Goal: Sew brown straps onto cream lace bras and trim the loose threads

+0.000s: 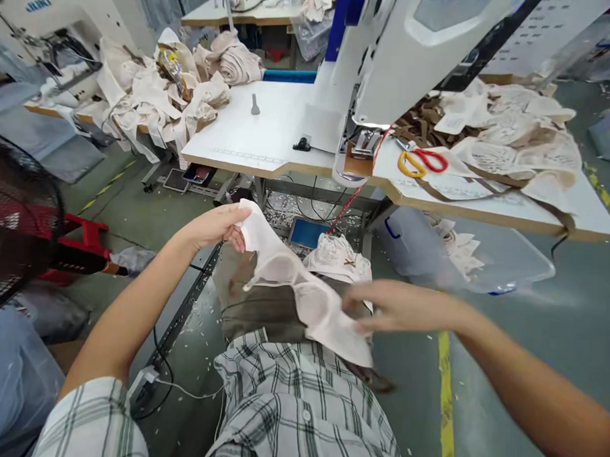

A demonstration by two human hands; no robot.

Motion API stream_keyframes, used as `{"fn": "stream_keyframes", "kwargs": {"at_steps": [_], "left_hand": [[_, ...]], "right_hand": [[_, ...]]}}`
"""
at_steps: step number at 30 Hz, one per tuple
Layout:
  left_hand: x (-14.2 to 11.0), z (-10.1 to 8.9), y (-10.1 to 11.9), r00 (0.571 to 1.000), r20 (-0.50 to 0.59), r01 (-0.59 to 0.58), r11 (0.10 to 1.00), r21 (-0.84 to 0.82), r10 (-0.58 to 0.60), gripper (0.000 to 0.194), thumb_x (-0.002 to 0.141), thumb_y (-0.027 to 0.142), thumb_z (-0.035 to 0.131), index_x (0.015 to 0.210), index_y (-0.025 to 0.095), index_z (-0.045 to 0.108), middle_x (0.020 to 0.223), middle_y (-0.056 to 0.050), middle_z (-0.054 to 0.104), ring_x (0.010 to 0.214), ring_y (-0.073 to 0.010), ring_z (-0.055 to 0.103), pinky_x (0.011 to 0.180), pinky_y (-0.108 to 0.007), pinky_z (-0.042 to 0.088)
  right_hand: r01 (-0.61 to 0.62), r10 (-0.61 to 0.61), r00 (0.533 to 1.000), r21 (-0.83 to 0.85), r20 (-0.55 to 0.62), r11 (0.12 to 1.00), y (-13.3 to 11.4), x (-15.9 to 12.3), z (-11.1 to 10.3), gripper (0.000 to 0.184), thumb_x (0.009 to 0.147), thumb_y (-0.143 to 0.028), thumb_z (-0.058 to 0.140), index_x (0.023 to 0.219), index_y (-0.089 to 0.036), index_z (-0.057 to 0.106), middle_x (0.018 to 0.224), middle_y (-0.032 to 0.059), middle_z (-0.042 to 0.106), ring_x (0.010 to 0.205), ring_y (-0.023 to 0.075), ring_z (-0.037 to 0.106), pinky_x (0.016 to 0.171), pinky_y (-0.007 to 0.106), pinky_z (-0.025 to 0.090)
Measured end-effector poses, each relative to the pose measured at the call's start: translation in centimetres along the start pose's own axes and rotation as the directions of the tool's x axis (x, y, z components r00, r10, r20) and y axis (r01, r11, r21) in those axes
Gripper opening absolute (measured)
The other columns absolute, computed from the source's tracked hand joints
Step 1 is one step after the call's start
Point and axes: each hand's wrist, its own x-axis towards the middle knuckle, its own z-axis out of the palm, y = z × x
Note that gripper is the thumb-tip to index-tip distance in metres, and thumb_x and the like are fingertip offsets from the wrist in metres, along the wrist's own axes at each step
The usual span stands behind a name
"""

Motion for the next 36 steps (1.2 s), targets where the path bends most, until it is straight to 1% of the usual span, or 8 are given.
{"fn": "stream_keyframes", "kwargs": {"at_steps": [5, 8, 10, 13, 17, 23, 29, 36], "left_hand": [[2.2, 3.7, -1.9, 0.989, 0.142, 0.035, 0.999, -0.027, -0.031, 0.047, 0.075, 0.062, 0.077, 0.076, 0.016, 0.071, 0.061, -0.007, 0.068, 0.050, -0.0193, 0.063, 0.048, -0.030, 0.052], [3.7, 5.4, -3.2, 0.999, 0.042, 0.030, 0.995, -0.090, -0.026, 0.047, 0.071, 0.060, 0.082, 0.077, 0.016, 0.068, 0.060, -0.003, 0.065, 0.049, -0.0150, 0.058, 0.046, -0.026, 0.047], [4.3, 6.5, -4.3, 0.995, -0.096, -0.029, 0.988, -0.155, 0.014, 0.045, 0.072, 0.058, 0.081, 0.077, 0.016, 0.066, 0.059, -0.001, 0.062, 0.049, -0.0126, 0.056, 0.046, -0.024, 0.045], [4.3, 8.2, -6.3, 0.974, -0.220, -0.108, 0.958, -0.264, 0.049, 0.051, 0.077, 0.066, 0.073, 0.091, 0.017, 0.067, 0.074, -0.004, 0.068, 0.064, -0.0163, 0.065, 0.055, -0.026, 0.052], [2.8, 10.4, -8.5, 0.978, -0.204, -0.081, 0.970, -0.229, 0.034, 0.048, 0.078, 0.054, 0.079, 0.108, 0.018, 0.068, 0.101, -0.007, 0.072, 0.089, -0.0182, 0.069, 0.074, -0.028, 0.059], [1.5, 12.6, -8.9, 0.962, -0.263, -0.115, 0.981, -0.157, 0.071, 0.026, 0.088, 0.045, 0.071, 0.091, 0.019, 0.069, 0.072, 0.001, 0.066, 0.056, -0.0076, 0.056, 0.055, -0.019, 0.047], [1.2, 13.4, -8.4, 0.956, -0.288, -0.111, 0.971, -0.210, 0.047, 0.028, 0.085, 0.046, 0.075, 0.089, 0.019, 0.070, 0.073, 0.000, 0.068, 0.062, -0.0099, 0.061, 0.060, -0.021, 0.051], [1.1, 13.8, -8.3, 0.955, -0.298, -0.101, 0.956, -0.275, 0.016, 0.028, 0.081, 0.044, 0.079, 0.089, 0.018, 0.073, 0.074, -0.001, 0.070, 0.066, -0.0098, 0.064, 0.065, -0.020, 0.053]], "right_hand": [[0.142, -0.186, 0.980, 0.395, 0.076, 0.908, -1.7, 7.0, 4.8, 0.077, 0.067, -0.059, 0.081, 0.134, -0.028, 0.059, 0.118, 0.0115, 0.068, 0.113, 0.0249, 0.064, 0.097, 0.038, 0.051], [0.194, -0.286, 0.955, 0.575, 0.072, 0.795, -1.3, 10.5, 7.6, 0.068, 0.069, -0.056, 0.082, 0.125, -0.023, 0.061, 0.110, 0.0064, 0.068, 0.102, 0.0210, 0.064, 0.089, 0.033, 0.052], [0.166, -0.254, 0.966, 0.628, 0.052, 0.760, -0.7, 11.5, 8.9, 0.054, 0.072, -0.055, 0.080, 0.107, -0.018, 0.065, 0.095, 0.0030, 0.067, 0.086, 0.0172, 0.062, 0.076, 0.028, 0.050], [0.089, -0.110, 0.994, 0.697, -0.015, 0.711, 0.4, 11.2, 9.8, 0.044, 0.076, -0.056, 0.076, 0.091, -0.016, 0.066, 0.081, 0.0002, 0.065, 0.072, 0.0140, 0.057, 0.064, 0.024, 0.044], [0.036, 0.036, 0.997, 0.801, -0.072, 0.598, 1.5, 9.6, 9.6, 0.041, 0.074, -0.053, 0.078, 0.091, -0.018, 0.066, 0.080, 0.0002, 0.068, 0.071, 0.0155, 0.061, 0.061, 0.025, 0.045], [-0.022, 0.049, 0.999, 0.837, -0.005, 0.547, 1.5, 7.9, 9.1, 0.044, 0.074, -0.053, 0.081, 0.091, -0.016, 0.065, 0.087, 0.0043, 0.072, 0.079, 0.0180, 0.066, 0.067, 0.028, 0.051], [-0.051, 0.013, 0.999, 0.900, 0.050, 0.433, 1.4, 7.5, 9.1, 0.042, 0.073, -0.050, 0.083, 0.093, -0.017, 0.067, 0.083, 0.0027, 0.072, 0.073, 0.0158, 0.066, 0.067, 0.027, 0.051], [-0.041, 0.023, 0.999, 0.897, 0.035, 0.440, 1.5, 7.3, 9.0, 0.042, 0.074, -0.049, 0.083, 0.094, -0.017, 0.065, 0.082, 0.0012, 0.070, 0.071, 0.0142, 0.064, 0.063, 0.025, 0.049]]}}
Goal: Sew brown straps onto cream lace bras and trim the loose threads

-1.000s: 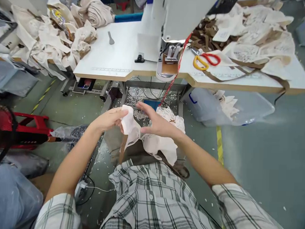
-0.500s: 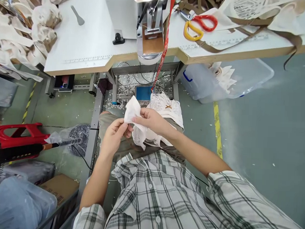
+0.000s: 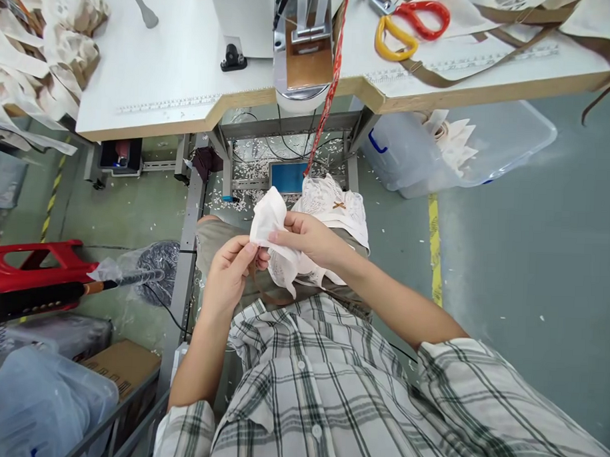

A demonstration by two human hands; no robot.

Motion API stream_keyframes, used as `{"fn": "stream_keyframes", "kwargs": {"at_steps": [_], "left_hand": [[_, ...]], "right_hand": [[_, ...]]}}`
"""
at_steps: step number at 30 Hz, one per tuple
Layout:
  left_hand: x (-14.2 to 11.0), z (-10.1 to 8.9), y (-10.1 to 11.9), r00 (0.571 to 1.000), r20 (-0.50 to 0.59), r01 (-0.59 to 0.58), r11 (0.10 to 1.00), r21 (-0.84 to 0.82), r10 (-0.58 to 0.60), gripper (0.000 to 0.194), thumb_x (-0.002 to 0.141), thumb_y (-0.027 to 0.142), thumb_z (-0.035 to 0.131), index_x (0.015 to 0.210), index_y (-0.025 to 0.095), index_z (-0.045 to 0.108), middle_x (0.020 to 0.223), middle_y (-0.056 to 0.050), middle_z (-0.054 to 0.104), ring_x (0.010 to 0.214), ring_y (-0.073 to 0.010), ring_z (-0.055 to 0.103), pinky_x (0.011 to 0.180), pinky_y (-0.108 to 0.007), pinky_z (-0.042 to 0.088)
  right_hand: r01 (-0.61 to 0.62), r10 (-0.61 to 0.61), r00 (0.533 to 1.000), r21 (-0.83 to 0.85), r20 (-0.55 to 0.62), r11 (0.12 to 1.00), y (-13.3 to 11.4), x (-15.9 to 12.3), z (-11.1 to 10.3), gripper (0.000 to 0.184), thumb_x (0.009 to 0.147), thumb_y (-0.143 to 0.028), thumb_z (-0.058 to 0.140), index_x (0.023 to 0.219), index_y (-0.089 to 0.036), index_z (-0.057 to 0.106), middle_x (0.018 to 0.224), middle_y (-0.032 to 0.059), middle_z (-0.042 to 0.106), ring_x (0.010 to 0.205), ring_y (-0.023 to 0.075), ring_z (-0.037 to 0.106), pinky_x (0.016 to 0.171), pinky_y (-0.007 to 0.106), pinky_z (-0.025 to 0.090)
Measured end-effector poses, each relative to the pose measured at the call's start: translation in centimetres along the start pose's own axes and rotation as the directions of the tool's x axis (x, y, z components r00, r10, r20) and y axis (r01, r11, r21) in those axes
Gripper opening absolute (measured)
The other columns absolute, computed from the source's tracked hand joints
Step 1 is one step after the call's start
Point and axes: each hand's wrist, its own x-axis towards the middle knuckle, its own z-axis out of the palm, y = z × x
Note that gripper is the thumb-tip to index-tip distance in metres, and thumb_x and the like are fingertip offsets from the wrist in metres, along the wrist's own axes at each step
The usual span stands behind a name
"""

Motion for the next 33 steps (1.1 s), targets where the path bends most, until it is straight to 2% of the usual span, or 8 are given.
{"fn": "stream_keyframes", "kwargs": {"at_steps": [4, 7, 10, 13, 16, 19, 29, 33], "left_hand": [[-0.1, 0.0, 0.1, 1.000, -0.028, 0.000, 1.000, 0.010, 0.000, 0.026, 0.083, 0.043, 0.078, 0.088, 0.018, 0.074, 0.073, -0.001, 0.071, 0.066, -0.0096, 0.065, 0.064, -0.019, 0.052], [-0.3, -0.1, 0.1, 0.998, -0.057, -0.014, 1.000, 0.018, 0.015, 0.027, 0.082, 0.045, 0.078, 0.087, 0.018, 0.074, 0.074, -0.001, 0.072, 0.065, -0.0101, 0.065, 0.064, -0.020, 0.052], [-0.3, -0.2, 0.0, 0.997, -0.077, -0.020, 0.999, 0.026, 0.022, 0.027, 0.081, 0.045, 0.079, 0.086, 0.018, 0.074, 0.075, -0.002, 0.073, 0.064, -0.0106, 0.065, 0.063, -0.021, 0.053], [-0.2, -0.2, -0.3, 0.997, -0.062, -0.045, 0.998, 0.050, 0.048, 0.024, 0.085, 0.042, 0.076, 0.087, 0.019, 0.075, 0.077, -0.002, 0.074, 0.067, -0.0109, 0.066, 0.065, -0.020, 0.053], [-0.1, -0.2, -0.6, 0.995, -0.040, -0.090, 0.993, 0.081, 0.093, 0.021, 0.087, 0.040, 0.074, 0.090, 0.019, 0.076, 0.076, -0.001, 0.073, 0.070, -0.0115, 0.066, 0.068, -0.021, 0.054], [-0.1, -0.1, -0.8, 0.994, -0.041, -0.093, 0.991, 0.095, 0.097, 0.020, 0.087, 0.039, 0.074, 0.093, 0.019, 0.077, 0.078, -0.002, 0.074, 0.070, -0.0119, 0.067, 0.070, -0.022, 0.055], [0.4, 0.3, -0.6, 0.999, -0.050, 0.006, 1.000, -0.020, -0.007, 0.026, 0.082, 0.044, 0.078, 0.088, 0.018, 0.075, 0.080, -0.005, 0.078, 0.065, -0.0116, 0.068, 0.064, -0.021, 0.056], [0.6, 0.5, -0.6, 0.998, -0.051, 0.021, 1.000, -0.022, -0.022, 0.026, 0.081, 0.043, 0.079, 0.087, 0.018, 0.075, 0.080, -0.005, 0.078, 0.065, -0.0120, 0.069, 0.063, -0.021, 0.056]], "right_hand": [[0.043, -0.045, 0.999, -0.064, -0.030, 0.997, 0.5, 0.2, -0.2, 0.045, 0.078, -0.051, 0.079, 0.101, -0.017, 0.061, 0.093, 0.0028, 0.070, 0.078, 0.0151, 0.064, 0.069, 0.027, 0.051], [0.178, -0.226, 0.964, -0.288, -0.142, 0.941, 1.3, 0.2, -0.4, 0.052, 0.083, -0.053, 0.074, 0.118, -0.019, 0.056, 0.115, 0.0075, 0.066, 0.102, 0.0204, 0.064, 0.086, 0.033, 0.054], [0.318, -0.545, 0.799, -0.592, -0.252, 0.740, 1.5, -0.2, -0.3, 0.054, 0.088, -0.052, 0.069, 0.131, -0.024, 0.051, 0.133, 0.0109, 0.056, 0.125, 0.0243, 0.054, 0.107, 0.043, 0.047], [0.419, -0.724, 0.683, -0.764, -0.092, 0.492, 1.2, -0.7, 0.3, 0.039, 0.093, -0.046, 0.066, 0.126, -0.027, 0.060, 0.128, 0.0099, 0.057, 0.125, 0.0245, 0.053, 0.109, 0.045, 0.045], [0.509, -0.725, 0.682, -0.775, 0.097, 0.375, 1.0, -0.8, 0.9, 0.020, 0.096, -0.039, 0.065, 0.111, -0.026, 0.069, 0.117, 0.0076, 0.061, 0.113, 0.0213, 0.059, 0.100, 0.041, 0.051], [0.539, -0.729, 0.668, -0.774, 0.151, 0.332, 1.0, -0.3, 1.0, 0.013, 0.099, -0.031, 0.060, 0.097, -0.024, 0.070, 0.104, 0.0052, 0.065, 0.099, 0.0175, 0.063, 0.093, 0.037, 0.052], [0.375, -0.840, 0.529, -0.857, -0.116, 0.355, -0.9, -0.4, -4.2, 0.026, 0.101, -0.041, 0.055, 0.083, -0.022, 0.058, 0.088, 0.0045, 0.062, 0.090, 0.0194, 0.060, 0.085, 0.039, 0.050], [0.412, -0.816, 0.577, -0.870, 0.019, 0.271, -1.2, -1.2, -4.2, 0.017, 0.099, -0.039, 0.059, 0.094, -0.023, 0.063, 0.093, 0.0051, 0.066, 0.093, 0.0202, 0.062, 0.087, 0.040, 0.052]]}}
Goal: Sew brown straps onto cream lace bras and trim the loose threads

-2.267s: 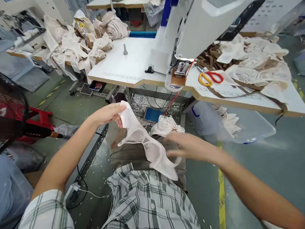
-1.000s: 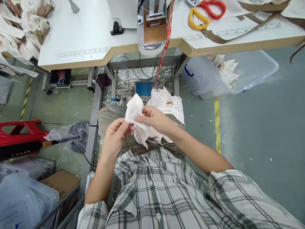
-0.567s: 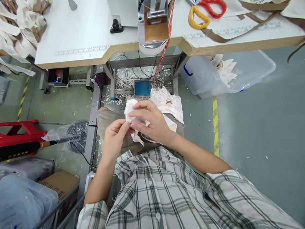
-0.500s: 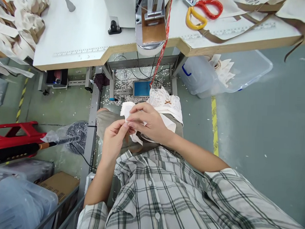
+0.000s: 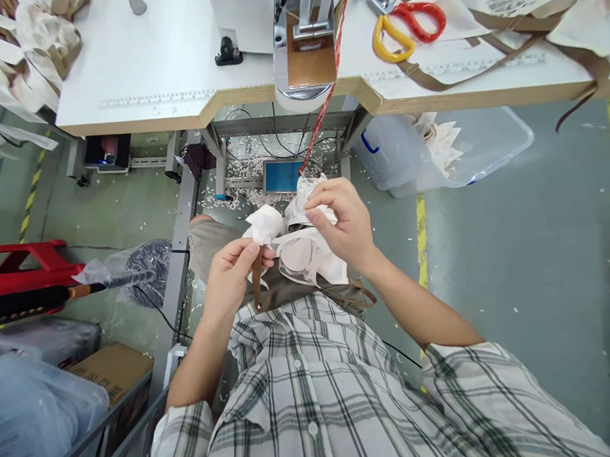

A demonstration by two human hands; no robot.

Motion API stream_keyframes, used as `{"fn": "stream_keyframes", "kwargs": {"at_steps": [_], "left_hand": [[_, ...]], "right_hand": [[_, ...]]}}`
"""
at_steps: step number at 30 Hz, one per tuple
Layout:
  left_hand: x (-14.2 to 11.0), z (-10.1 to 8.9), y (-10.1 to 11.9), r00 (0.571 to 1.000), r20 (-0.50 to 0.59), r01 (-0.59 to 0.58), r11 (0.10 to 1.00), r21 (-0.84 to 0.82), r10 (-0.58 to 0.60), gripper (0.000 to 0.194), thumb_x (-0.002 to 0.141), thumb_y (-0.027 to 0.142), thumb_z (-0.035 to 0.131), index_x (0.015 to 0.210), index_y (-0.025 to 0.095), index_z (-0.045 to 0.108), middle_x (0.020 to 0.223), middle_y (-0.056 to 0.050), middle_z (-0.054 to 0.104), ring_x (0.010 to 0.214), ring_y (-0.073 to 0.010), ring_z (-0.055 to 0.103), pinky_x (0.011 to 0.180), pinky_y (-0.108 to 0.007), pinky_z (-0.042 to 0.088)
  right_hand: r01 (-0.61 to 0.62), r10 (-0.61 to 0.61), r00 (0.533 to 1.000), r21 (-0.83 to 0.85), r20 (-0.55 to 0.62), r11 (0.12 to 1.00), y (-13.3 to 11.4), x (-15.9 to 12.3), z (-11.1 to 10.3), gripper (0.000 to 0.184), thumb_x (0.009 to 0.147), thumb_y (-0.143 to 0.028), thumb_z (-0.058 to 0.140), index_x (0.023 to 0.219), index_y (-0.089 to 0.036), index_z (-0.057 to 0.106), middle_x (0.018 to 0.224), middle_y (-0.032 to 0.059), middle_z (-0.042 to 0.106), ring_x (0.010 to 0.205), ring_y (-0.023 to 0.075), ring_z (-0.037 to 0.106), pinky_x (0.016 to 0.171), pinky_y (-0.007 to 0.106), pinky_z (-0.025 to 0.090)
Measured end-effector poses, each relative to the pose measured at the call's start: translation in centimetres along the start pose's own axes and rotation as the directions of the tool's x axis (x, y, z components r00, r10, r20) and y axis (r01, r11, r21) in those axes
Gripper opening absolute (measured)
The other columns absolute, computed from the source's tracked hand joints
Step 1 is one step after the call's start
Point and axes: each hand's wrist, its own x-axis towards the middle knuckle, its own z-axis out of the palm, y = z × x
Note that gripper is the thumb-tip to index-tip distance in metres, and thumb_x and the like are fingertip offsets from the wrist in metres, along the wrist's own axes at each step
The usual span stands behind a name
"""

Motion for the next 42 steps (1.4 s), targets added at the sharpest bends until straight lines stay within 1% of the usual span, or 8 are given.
{"fn": "stream_keyframes", "kwargs": {"at_steps": [5, 16, 23, 28, 30, 34, 36, 42], "left_hand": [[0.2, 0.1, 0.1, 0.999, 0.038, -0.003, 1.000, 0.006, 0.003, 0.024, 0.084, 0.042, 0.076, 0.090, 0.019, 0.076, 0.082, -0.005, 0.078, 0.069, -0.0124, 0.070, 0.066, -0.021, 0.056], [0.4, 0.2, -0.2, 0.999, 0.015, -0.049, 0.993, 0.104, 0.047, 0.021, 0.087, 0.039, 0.073, 0.084, 0.018, 0.074, 0.076, -0.002, 0.074, 0.066, -0.0107, 0.066, 0.064, -0.020, 0.052], [1.5, -0.6, -0.9, 0.978, -0.201, -0.061, 0.998, 0.002, 0.060, 0.024, 0.080, 0.038, 0.076, 0.076, 0.017, 0.067, 0.065, 0.001, 0.065, 0.058, -0.0080, 0.058, 0.059, -0.019, 0.048], [1.4, -0.9, -0.8, 0.980, -0.199, -0.005, 0.998, -0.060, -0.007, 0.032, 0.071, 0.040, 0.085, 0.081, 0.016, 0.068, 0.067, 0.001, 0.065, 0.057, -0.0072, 0.057, 0.056, -0.017, 0.047], [1.7, -1.3, -0.7, 0.977, -0.214, 0.011, 0.999, -0.045, -0.020, 0.034, 0.066, 0.039, 0.088, 0.080, 0.016, 0.067, 0.066, 0.002, 0.064, 0.054, -0.0061, 0.053, 0.053, -0.015, 0.044], [2.8, -1.6, -0.7, 0.985, -0.159, 0.066, 0.998, -0.022, -0.069, 0.039, 0.062, 0.042, 0.091, 0.079, 0.016, 0.067, 0.063, 0.003, 0.062, 0.053, -0.0063, 0.051, 0.051, -0.015, 0.043], [2.9, -1.1, -0.6, 0.987, -0.141, 0.073, 0.997, -0.015, -0.074, 0.042, 0.061, 0.046, 0.091, 0.077, 0.017, 0.066, 0.063, 0.003, 0.063, 0.055, -0.0075, 0.053, 0.054, -0.016, 0.047], [2.0, 1.4, 0.3, 0.987, -0.156, 0.045, 0.999, -0.025, -0.049, 0.050, 0.059, 0.051, 0.092, 0.082, 0.015, 0.068, 0.074, -0.003, 0.071, 0.063, -0.0101, 0.061, 0.060, -0.019, 0.051]], "right_hand": [[0.139, -0.148, 0.967, 0.057, 0.210, 0.989, -1.5, -0.4, 1.6, 0.025, 0.097, -0.036, 0.063, 0.119, -0.023, 0.064, 0.106, 0.0082, 0.067, 0.095, 0.0186, 0.065, 0.085, 0.036, 0.055], [0.216, -0.195, 0.940, -0.043, 0.279, 0.976, -2.1, -0.3, 2.3, 0.018, 0.101, -0.022, 0.051, 0.091, -0.020, 0.065, 0.089, 0.0050, 0.071, 0.086, 0.0177, 0.063, 0.076, 0.031, 0.049], [-0.221, 0.222, 0.975, -0.053, 0.011, 0.974, 0.6, 0.0, -0.5, 0.034, 0.102, -0.046, 0.048, 0.083, -0.022, 0.061, 0.080, 0.0038, 0.064, 0.078, 0.0183, 0.058, 0.073, 0.033, 0.045], [-0.287, 0.425, 0.816, -0.363, 0.392, 0.886, 5.5, 0.9, -4.2, 0.045, 0.099, -0.046, 0.051, 0.066, -0.018, 0.061, 0.069, 0.0026, 0.063, 0.066, 0.0146, 0.054, 0.065, 0.028, 0.035], [-0.268, 0.472, 0.772, -0.456, 0.425, 0.849, 6.9, 2.6, -6.3, 0.033, 0.095, -0.042, 0.059, 0.073, -0.018, 0.065, 0.075, 0.0026, 0.066, 0.068, 0.0143, 0.055, 0.064, 0.027, 0.034], [-0.273, 0.322, 0.947, -0.572, -0.018, 0.773, 9.0, 9.3, -10.9, 0.026, 0.100, -0.033, 0.048, 0.099, -0.017, 0.068, 0.100, 0.0086, 0.069, 0.094, 0.0199, 0.059, 0.081, 0.030, 0.042], [-0.268, 0.219, 0.963, -0.639, -0.156, 0.721, 10.1, 13.6, -12.7, 0.030, 0.101, -0.029, 0.043, 0.115, -0.015, 0.065, 0.119, 0.0138, 0.066, 0.113, 0.0237, 0.057, 0.095, 0.034, 0.042], [-0.326, 0.496, 0.867, -0.803, -0.044, 0.499, 12.8, 23.6, -12.8, 0.035, 0.094, -0.024, 0.061, 0.121, -0.002, 0.063, 0.128, 0.0297, 0.065, 0.119, 0.0374, 0.062, 0.098, 0.049, 0.047]]}}
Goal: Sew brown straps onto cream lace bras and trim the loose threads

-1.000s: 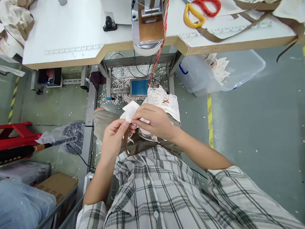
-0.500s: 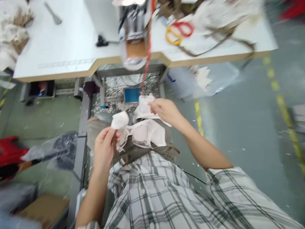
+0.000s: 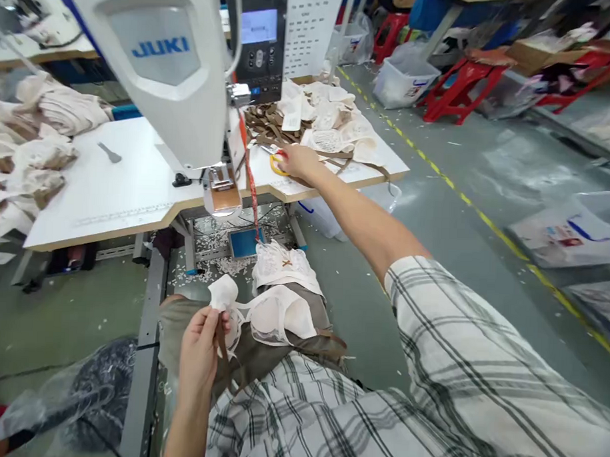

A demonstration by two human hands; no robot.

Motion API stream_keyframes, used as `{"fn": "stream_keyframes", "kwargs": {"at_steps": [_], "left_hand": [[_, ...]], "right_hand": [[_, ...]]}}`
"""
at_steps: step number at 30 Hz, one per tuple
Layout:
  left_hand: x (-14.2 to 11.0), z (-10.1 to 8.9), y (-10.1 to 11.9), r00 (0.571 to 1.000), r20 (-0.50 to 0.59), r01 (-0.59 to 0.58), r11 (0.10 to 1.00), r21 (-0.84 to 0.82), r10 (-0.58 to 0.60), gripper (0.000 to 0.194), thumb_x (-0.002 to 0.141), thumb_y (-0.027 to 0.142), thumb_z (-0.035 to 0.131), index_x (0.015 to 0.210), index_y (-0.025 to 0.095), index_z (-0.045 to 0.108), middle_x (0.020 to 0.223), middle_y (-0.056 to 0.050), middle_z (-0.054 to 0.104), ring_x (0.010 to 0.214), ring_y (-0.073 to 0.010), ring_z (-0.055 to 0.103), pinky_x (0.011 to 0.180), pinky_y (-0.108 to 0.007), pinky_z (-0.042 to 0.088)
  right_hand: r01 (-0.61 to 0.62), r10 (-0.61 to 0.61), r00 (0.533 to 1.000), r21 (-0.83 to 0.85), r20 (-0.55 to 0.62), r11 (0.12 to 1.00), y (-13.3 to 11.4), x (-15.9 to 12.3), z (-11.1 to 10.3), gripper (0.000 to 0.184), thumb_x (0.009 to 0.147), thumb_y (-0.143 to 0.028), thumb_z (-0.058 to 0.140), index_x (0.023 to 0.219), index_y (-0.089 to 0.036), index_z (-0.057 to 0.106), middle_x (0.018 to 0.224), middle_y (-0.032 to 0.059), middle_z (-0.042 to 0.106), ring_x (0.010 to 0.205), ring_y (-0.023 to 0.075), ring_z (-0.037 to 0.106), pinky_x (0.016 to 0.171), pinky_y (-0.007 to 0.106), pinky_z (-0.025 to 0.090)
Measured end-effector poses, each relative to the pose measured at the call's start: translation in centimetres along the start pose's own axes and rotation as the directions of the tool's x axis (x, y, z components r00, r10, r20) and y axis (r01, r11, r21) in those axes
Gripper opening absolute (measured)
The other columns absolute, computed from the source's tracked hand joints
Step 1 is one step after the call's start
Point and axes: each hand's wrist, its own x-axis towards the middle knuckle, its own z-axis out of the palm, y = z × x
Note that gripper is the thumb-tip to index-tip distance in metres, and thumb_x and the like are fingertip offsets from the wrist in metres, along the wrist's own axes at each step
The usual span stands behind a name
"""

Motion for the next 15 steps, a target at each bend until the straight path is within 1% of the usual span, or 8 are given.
{"fn": "stream_keyframes", "kwargs": {"at_steps": [3, 6, 8, 10, 11, 13, 14, 15], "left_hand": [[-0.9, 0.3, 0.5, 1.000, -0.015, -0.021, 0.999, -0.031, 0.020, 0.049, 0.060, 0.051, 0.091, 0.084, 0.014, 0.069, 0.075, -0.004, 0.072, 0.061, -0.0094, 0.062, 0.055, -0.018, 0.048], [-1.3, -0.2, 0.5, 0.998, -0.033, -0.047, 0.996, -0.071, 0.045, 0.046, 0.064, 0.049, 0.089, 0.087, 0.014, 0.070, 0.077, -0.004, 0.073, 0.061, -0.0090, 0.063, 0.057, -0.019, 0.049], [-1.3, -0.7, 0.2, 0.998, -0.039, -0.054, 0.994, -0.091, 0.051, 0.043, 0.068, 0.047, 0.088, 0.089, 0.014, 0.070, 0.079, -0.004, 0.074, 0.062, -0.0088, 0.064, 0.060, -0.019, 0.051], [-1.2, -1.1, -0.2, 0.998, -0.036, -0.056, 0.993, -0.105, 0.053, 0.040, 0.070, 0.046, 0.086, 0.090, 0.015, 0.070, 0.080, -0.004, 0.075, 0.063, -0.0089, 0.065, 0.062, -0.020, 0.052], [-1.1, -1.3, -0.4, 0.998, -0.034, -0.057, 0.992, -0.112, 0.053, 0.039, 0.071, 0.046, 0.086, 0.091, 0.015, 0.071, 0.080, -0.004, 0.075, 0.063, -0.0091, 0.065, 0.063, -0.020, 0.053], [-1.0, -1.4, -0.7, 0.998, -0.031, -0.061, 0.990, -0.124, 0.058, 0.036, 0.073, 0.045, 0.085, 0.090, 0.016, 0.071, 0.080, -0.003, 0.075, 0.064, -0.0094, 0.066, 0.064, -0.020, 0.053], [-1.0, -1.3, -0.8, 0.998, -0.027, -0.062, 0.990, -0.125, 0.059, 0.035, 0.074, 0.045, 0.084, 0.089, 0.016, 0.071, 0.081, -0.003, 0.076, 0.065, -0.0097, 0.066, 0.065, -0.021, 0.054], [-0.9, -1.3, -0.9, 0.998, -0.023, -0.063, 0.990, -0.122, 0.061, 0.034, 0.075, 0.045, 0.083, 0.089, 0.017, 0.071, 0.083, -0.004, 0.076, 0.067, -0.0103, 0.067, 0.066, -0.021, 0.055]], "right_hand": [[-0.024, 0.025, 0.999, -0.034, 0.028, 0.999, -1.6, 1.1, 0.3, 0.023, 0.093, -0.019, 0.059, 0.089, 0.003, 0.065, 0.119, 0.0363, 0.066, 0.121, 0.0395, 0.064, 0.093, 0.046, 0.046], [-0.043, 0.045, 0.998, -0.050, 0.036, 0.998, -1.5, 1.1, 0.4, 0.055, 0.096, -0.038, 0.036, 0.052, -0.006, 0.047, 0.122, 0.0397, 0.058, 0.124, 0.0423, 0.058, 0.083, 0.047, 0.039], [-0.015, 0.013, 0.999, -0.046, -0.043, 0.999, -0.4, 0.6, 0.1, 0.060, 0.091, -0.044, 0.011, 0.039, -0.016, 0.022, 0.125, 0.0343, 0.056, 0.122, 0.0428, 0.055, 0.078, 0.052, 0.031], [0.044, -0.047, 0.989, -0.023, -0.141, 0.999, 1.1, -1.0, -0.5, 0.057, 0.084, -0.037, -0.009, 0.034, -0.015, 0.009, 0.128, 0.0253, 0.056, 0.118, 0.0409, 0.054, 0.078, 0.055, 0.025], [0.093, -0.093, 0.979, -0.008, -0.180, 0.996, 1.8, -2.3, -0.9, 0.059, 0.082, -0.036, -0.013, 0.033, -0.011, 0.009, 0.131, 0.0205, 0.056, 0.118, 0.0402, 0.053, 0.078, 0.056, 0.024], [0.188, -0.179, 0.957, 0.019, -0.227, 0.982, 2.8, -6.2, -1.7, 0.075, 0.086, -0.044, -0.006, 0.030, -0.003, 0.022, 0.138, 0.0131, 0.055, 0.120, 0.0397, 0.052, 0.078, 0.056, 0.023], [0.209, -0.189, 0.945, 0.050, -0.269, 0.977, 3.0, -8.6, -1.9, 0.082, 0.089, -0.053, 0.006, 0.032, -0.001, 0.034, 0.137, 0.0111, 0.058, 0.121, 0.0383, 0.054, 0.077, 0.056, 0.025], [0.214, -0.174, 0.937, 0.105, -0.303, 0.971, 3.1, -11.3, -1.9, 0.082, 0.088, -0.062, 0.025, 0.040, -0.001, 0.051, 0.133, 0.0097, 0.063, 0.120, 0.0355, 0.057, 0.075, 0.054, 0.029]]}}
